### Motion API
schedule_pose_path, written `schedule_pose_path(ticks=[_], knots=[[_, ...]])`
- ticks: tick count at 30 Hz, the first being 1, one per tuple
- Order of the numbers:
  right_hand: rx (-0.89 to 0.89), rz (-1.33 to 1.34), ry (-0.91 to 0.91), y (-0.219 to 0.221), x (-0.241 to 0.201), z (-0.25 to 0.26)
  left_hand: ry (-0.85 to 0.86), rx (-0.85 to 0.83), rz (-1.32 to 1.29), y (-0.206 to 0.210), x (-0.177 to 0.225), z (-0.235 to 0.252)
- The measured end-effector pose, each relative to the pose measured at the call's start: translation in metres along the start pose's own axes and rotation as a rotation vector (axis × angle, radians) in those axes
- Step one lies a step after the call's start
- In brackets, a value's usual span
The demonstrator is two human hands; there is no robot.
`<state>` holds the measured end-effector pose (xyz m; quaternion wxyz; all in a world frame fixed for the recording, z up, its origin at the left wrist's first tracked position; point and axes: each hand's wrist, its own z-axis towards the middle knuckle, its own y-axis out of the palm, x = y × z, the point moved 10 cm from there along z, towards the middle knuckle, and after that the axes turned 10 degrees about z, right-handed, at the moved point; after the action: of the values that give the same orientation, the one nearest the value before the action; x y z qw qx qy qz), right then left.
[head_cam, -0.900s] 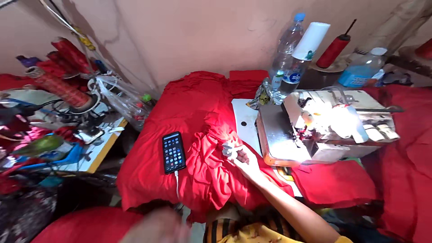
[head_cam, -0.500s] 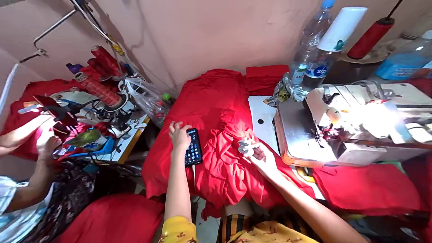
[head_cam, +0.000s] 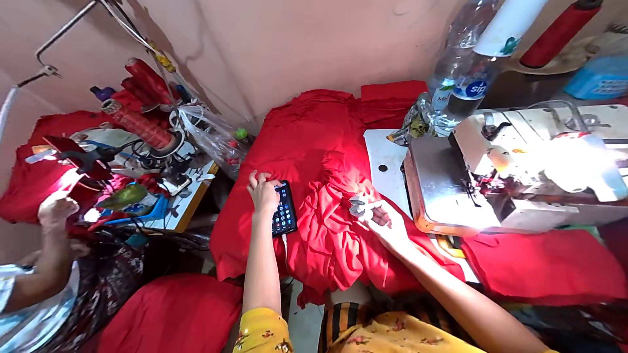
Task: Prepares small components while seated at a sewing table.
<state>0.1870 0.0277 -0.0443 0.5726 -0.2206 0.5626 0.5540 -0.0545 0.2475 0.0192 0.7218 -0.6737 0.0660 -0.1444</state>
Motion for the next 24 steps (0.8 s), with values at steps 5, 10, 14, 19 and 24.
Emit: schedule_pose_path(ticks=[5, 10, 14, 19, 24], knots=[[-0.007, -0.018, -0.022, 0.001, -0.002, 0.0, 0.028, 0.008, -0.056, -0.019, -0.013, -0.015], [-0.019, -0.007, -0.017, 0.001, 0.002, -0.001, -0.003, 0.181, -0.147, -0.036, -0.047, -0.038], [-0.025, -0.012, -0.022, 0.0, 0.002, 0.0, 0.044, 0.367, -0.252, -0.03, -0.061, -0.063], [-0.024, -0.012, -0.03, -0.001, 0.003, 0.002, 0.113, 0.558, -0.347, -0.003, -0.055, -0.091], [-0.007, 0.0, -0.016, -0.003, 0.004, 0.002, 0.051, 0.637, -0.416, -0.001, -0.06, -0.101]])
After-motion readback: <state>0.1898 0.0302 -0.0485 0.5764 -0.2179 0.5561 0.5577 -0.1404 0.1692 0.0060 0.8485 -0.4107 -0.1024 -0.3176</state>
